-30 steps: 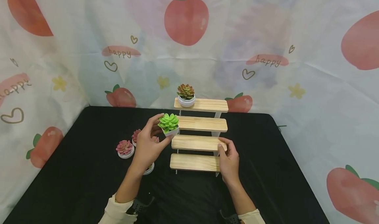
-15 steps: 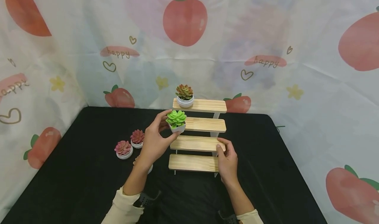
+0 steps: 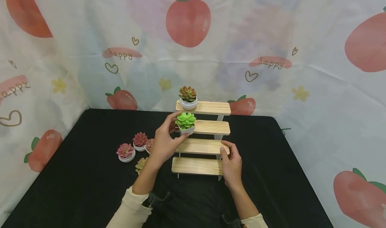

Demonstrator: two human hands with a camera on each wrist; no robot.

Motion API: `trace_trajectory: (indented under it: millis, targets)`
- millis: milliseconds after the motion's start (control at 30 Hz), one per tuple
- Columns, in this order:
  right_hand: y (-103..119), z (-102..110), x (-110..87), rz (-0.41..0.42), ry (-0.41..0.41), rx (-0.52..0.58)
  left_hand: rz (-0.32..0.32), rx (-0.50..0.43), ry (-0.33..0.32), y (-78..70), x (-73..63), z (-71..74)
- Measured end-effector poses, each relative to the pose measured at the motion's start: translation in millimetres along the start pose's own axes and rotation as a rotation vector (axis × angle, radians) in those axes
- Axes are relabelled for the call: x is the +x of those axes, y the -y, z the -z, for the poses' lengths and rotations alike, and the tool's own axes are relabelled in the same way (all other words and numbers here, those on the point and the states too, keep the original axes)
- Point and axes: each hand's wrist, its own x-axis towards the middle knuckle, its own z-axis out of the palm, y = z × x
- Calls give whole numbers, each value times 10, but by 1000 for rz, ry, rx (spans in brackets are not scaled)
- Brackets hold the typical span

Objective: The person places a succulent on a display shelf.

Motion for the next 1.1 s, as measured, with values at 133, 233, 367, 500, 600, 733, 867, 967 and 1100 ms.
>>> trace_trajectory:
  millis: [133, 233, 367, 500, 600, 733, 867, 967, 1100]
  targets:
    - [4, 6, -5, 4, 0, 3, -7, -9, 7, 9, 28, -62]
    - [-1, 9, -4, 5, -2, -1, -16, -10, 13, 16, 56, -109]
    - [-13, 9, -3, 3, -5, -6, -17, -10, 16, 34, 75, -162]
    - [-22, 10, -1, 3, -4, -3, -14, -43, 20, 53, 71, -198]
    - [-22, 10, 2, 7, -4, -5, -12, -74, 19, 62, 79, -219]
    - [-10, 8, -2, 4, -6, -7, -26, -107, 23, 59, 110, -250]
    - [1, 11, -3, 0, -6, -11, -41, -129, 30, 41, 148, -289]
    - [6, 10, -5, -1, -5, -21, -32, -133, 31, 10, 170, -316]
    - [8, 10, -7, -7, -6, -29, -8, -120, 32, -41, 209, -360]
